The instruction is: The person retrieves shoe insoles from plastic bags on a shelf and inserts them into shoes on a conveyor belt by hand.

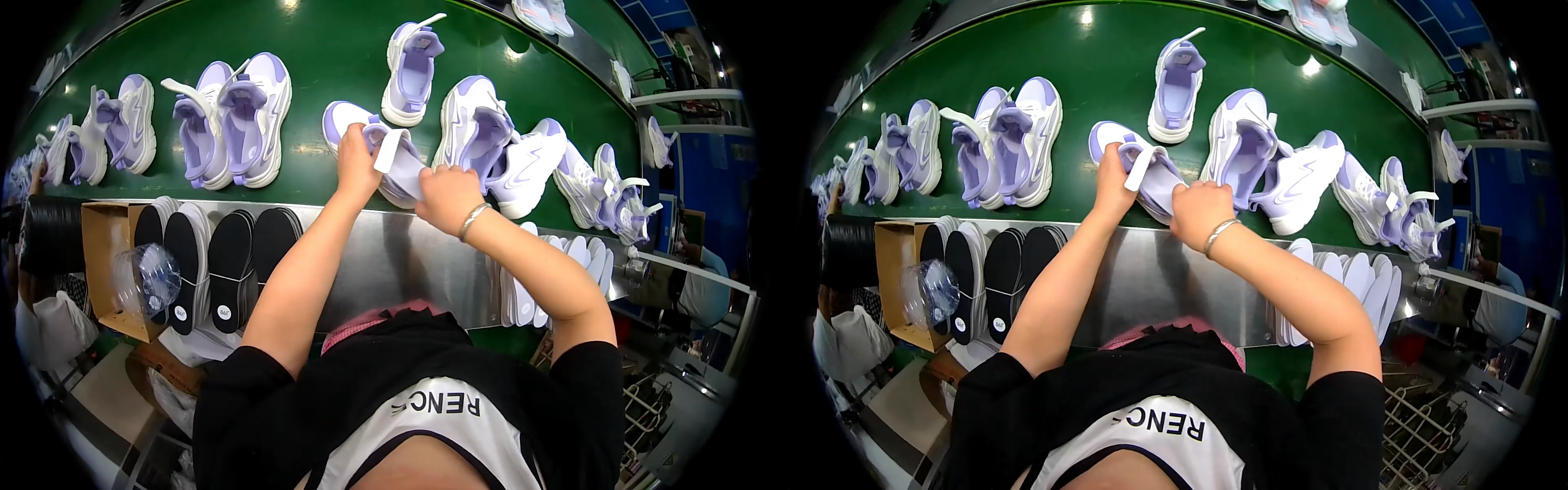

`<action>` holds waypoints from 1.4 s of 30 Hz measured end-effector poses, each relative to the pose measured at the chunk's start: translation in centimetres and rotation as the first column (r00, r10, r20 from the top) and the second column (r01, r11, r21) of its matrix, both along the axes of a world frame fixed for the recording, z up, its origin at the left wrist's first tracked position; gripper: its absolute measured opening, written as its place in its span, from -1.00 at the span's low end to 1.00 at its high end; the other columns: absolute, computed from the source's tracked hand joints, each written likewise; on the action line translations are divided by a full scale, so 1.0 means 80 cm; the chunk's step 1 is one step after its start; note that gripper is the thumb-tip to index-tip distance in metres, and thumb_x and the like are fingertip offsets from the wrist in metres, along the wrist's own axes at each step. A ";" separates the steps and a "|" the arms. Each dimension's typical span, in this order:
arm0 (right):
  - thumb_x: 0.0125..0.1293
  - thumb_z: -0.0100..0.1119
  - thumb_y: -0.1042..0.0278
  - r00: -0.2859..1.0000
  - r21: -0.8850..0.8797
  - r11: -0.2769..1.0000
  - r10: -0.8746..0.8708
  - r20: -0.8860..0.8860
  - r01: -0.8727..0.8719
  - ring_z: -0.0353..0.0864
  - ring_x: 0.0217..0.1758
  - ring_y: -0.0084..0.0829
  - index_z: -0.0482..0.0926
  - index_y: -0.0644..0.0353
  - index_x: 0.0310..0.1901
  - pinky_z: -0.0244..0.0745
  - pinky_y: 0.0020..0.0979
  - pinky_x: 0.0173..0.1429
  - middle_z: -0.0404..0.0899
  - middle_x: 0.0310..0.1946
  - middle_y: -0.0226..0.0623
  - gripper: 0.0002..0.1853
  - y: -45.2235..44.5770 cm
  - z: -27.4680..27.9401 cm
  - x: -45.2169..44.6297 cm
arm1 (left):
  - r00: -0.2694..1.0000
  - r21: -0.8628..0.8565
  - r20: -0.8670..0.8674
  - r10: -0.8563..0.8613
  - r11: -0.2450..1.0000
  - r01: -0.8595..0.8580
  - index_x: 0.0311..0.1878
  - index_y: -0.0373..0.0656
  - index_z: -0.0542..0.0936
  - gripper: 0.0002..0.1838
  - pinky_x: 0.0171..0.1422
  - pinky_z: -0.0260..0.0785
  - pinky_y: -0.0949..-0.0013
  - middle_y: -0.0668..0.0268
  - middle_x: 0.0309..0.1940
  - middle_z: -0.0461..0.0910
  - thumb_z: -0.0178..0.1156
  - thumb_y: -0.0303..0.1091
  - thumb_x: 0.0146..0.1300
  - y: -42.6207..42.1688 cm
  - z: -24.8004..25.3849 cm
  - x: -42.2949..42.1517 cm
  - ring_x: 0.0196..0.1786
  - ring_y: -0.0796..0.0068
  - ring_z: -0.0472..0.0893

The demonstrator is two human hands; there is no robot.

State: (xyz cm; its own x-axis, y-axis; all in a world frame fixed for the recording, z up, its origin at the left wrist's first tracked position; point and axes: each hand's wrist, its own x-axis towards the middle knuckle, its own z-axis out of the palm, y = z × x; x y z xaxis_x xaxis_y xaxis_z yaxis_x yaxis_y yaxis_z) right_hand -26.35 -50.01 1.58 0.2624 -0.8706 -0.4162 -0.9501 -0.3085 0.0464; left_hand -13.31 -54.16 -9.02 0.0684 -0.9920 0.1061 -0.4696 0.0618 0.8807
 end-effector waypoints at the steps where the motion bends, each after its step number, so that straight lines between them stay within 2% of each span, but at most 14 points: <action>1: -0.05 0.03 0.33 1.000 0.001 1.000 0.008 0.001 -0.008 0.46 -0.30 -0.30 0.48 0.17 -0.38 0.35 -0.26 -0.27 0.47 -0.40 -0.20 -0.83 -0.004 -0.001 -0.002 | 1.000 0.001 0.001 0.008 1.000 -0.008 -0.16 -0.34 0.29 -0.60 -0.06 0.21 0.15 -0.04 -0.27 0.40 0.15 -0.43 -0.10 -0.001 -0.001 0.001 -0.14 -0.01 0.38; 7: -0.05 -0.03 0.40 0.899 -0.203 0.934 0.344 0.272 -0.296 0.47 -0.44 -0.17 0.46 0.21 -0.51 0.41 -0.24 -0.38 0.48 -0.49 -0.11 -0.90 -0.027 -0.073 0.019 | 0.994 0.097 -0.102 0.030 0.995 -0.020 -0.22 -0.33 0.31 -0.68 -0.12 0.24 0.16 -0.01 -0.33 0.42 0.05 -0.56 -0.14 0.003 0.020 -0.001 -0.20 -0.01 0.40; 8: -0.04 -0.03 0.38 0.838 -0.167 0.982 0.165 0.519 -0.090 0.48 -0.43 -0.12 0.45 0.22 -0.49 0.40 -0.20 -0.35 0.48 -0.50 -0.08 -0.88 -0.034 -0.099 0.021 | 0.995 0.064 -0.095 0.020 0.998 -0.014 -0.25 -0.32 0.33 -0.72 -0.13 0.26 0.17 0.00 -0.35 0.43 0.01 -0.59 -0.13 0.003 0.013 -0.001 -0.22 0.00 0.41; 11: -0.05 -0.01 0.33 0.900 -0.078 0.989 0.144 0.412 -0.122 0.50 -0.36 -0.08 0.48 0.19 -0.37 0.40 -0.20 -0.27 0.50 -0.43 -0.06 -0.80 -0.042 -0.107 0.019 | 0.997 0.047 -0.068 0.045 0.998 -0.042 -0.27 -0.29 0.34 -0.74 -0.11 0.24 0.15 0.02 -0.33 0.43 -0.04 -0.63 -0.14 0.006 0.011 -0.002 -0.20 0.02 0.41; 12: 0.06 -0.09 0.27 0.936 0.070 0.968 0.213 0.281 -0.241 0.49 -0.21 -0.10 0.36 0.14 -0.06 0.40 -0.23 -0.13 0.46 -0.22 -0.03 -0.63 -0.052 -0.099 0.018 | 0.994 0.060 -0.094 0.054 0.997 -0.048 -0.27 -0.29 0.34 -0.74 -0.10 0.23 0.15 0.02 -0.33 0.43 -0.04 -0.63 -0.14 0.009 0.013 -0.004 -0.19 0.02 0.40; 13: 0.08 -0.11 0.27 0.954 0.196 0.976 0.035 0.299 -0.097 0.42 -0.04 -0.13 0.30 0.15 0.03 0.32 -0.28 0.02 0.37 -0.04 -0.04 -0.57 -0.058 -0.094 0.030 | 0.991 0.065 -0.123 0.059 0.997 -0.051 -0.28 -0.29 0.34 -0.74 -0.09 0.23 0.15 0.02 -0.32 0.42 -0.04 -0.63 -0.14 0.008 0.015 -0.006 -0.19 0.02 0.40; 19: 0.15 -0.22 0.23 0.963 0.512 0.824 0.267 0.023 -0.241 0.08 0.26 -0.28 0.15 0.15 0.17 0.01 -0.39 0.27 0.08 0.20 -0.14 -0.49 -0.086 -0.055 0.049 | 0.995 0.025 -0.095 0.037 0.999 -0.035 -0.28 -0.30 0.34 -0.74 -0.08 0.22 0.15 0.01 -0.32 0.41 -0.04 -0.62 -0.15 0.003 0.014 -0.004 -0.19 0.01 0.38; 23: 0.15 -0.20 0.16 0.995 0.219 0.975 0.025 0.098 -0.046 0.20 0.18 -0.30 0.25 0.11 0.11 0.09 -0.42 0.22 0.22 0.13 -0.21 -0.53 -0.066 -0.111 0.047 | 0.998 0.061 -0.048 0.047 0.997 -0.044 -0.26 -0.31 0.33 -0.72 -0.06 0.21 0.15 0.00 -0.30 0.40 -0.04 -0.62 -0.15 0.003 0.013 -0.006 -0.16 0.01 0.37; 26: 0.13 -0.16 0.18 0.992 0.184 0.978 0.083 0.097 -0.100 0.28 0.12 -0.28 0.27 0.10 0.09 0.13 -0.43 0.19 0.29 0.08 -0.18 -0.54 -0.062 -0.096 0.043 | 1.000 0.025 0.018 0.008 1.000 -0.008 -0.16 -0.31 0.30 -0.67 -0.02 0.21 0.19 -0.02 -0.23 0.39 -0.02 -0.58 -0.09 0.006 0.007 -0.003 -0.13 0.01 0.37; 29: 0.10 -0.12 0.24 0.979 0.325 0.944 -0.112 0.170 0.052 0.41 0.00 -0.26 0.37 0.11 -0.01 0.14 -0.42 0.18 0.42 -0.06 -0.16 -0.62 -0.060 -0.056 0.034 | 0.999 0.008 0.047 0.014 1.000 -0.014 -0.17 -0.31 0.31 -0.68 -0.02 0.21 0.19 -0.03 -0.24 0.39 -0.02 -0.58 -0.09 0.003 0.010 -0.009 -0.13 0.01 0.37; 32: -0.04 -0.06 0.40 0.971 0.418 0.879 0.237 0.039 -0.231 0.54 -0.21 -0.34 0.52 0.12 -0.24 0.10 -0.19 0.05 0.54 -0.26 -0.24 -0.73 -0.045 -0.017 0.030 | 0.999 0.032 -0.037 0.027 0.999 -0.025 -0.23 -0.33 0.31 -0.69 -0.07 0.21 0.13 -0.01 -0.30 0.39 -0.06 -0.64 -0.15 -0.003 0.005 -0.010 -0.18 0.00 0.36; 35: -0.11 -0.02 0.36 0.970 0.339 0.909 0.231 0.079 -0.244 0.55 -0.34 -0.30 0.52 0.11 -0.35 0.09 -0.20 0.00 0.56 -0.46 -0.23 -0.77 -0.028 -0.063 0.005 | 0.998 0.024 -0.055 -0.009 1.000 0.010 -0.23 -0.34 0.32 -0.70 -0.07 0.21 0.13 -0.02 -0.31 0.40 -0.07 -0.64 -0.14 0.000 0.001 -0.015 -0.19 -0.01 0.37; 39: -0.04 0.02 0.32 0.961 0.391 0.878 0.255 0.105 -0.276 0.51 -0.19 -0.38 0.47 0.15 -0.20 0.10 -0.21 0.00 0.54 -0.30 -0.31 -0.70 -0.032 -0.052 0.005 | 0.995 -0.034 0.093 0.022 0.999 -0.019 -0.19 -0.35 0.34 -0.67 -0.03 0.21 0.16 -0.05 -0.25 0.40 -0.11 -0.63 -0.13 -0.001 0.009 -0.011 -0.14 -0.01 0.37; 42: 0.02 0.00 0.30 0.596 -0.334 0.937 0.324 0.735 -0.098 0.41 -0.13 -0.29 0.43 0.16 -0.25 0.20 -0.26 -0.04 0.48 -0.36 -0.27 -0.76 -0.006 -0.051 -0.036 | 0.991 -0.057 0.116 0.070 0.996 -0.064 -0.19 -0.32 0.40 -0.68 -0.09 0.26 0.20 0.00 -0.28 0.43 -0.09 -0.63 -0.12 -0.026 0.008 0.021 -0.20 0.05 0.42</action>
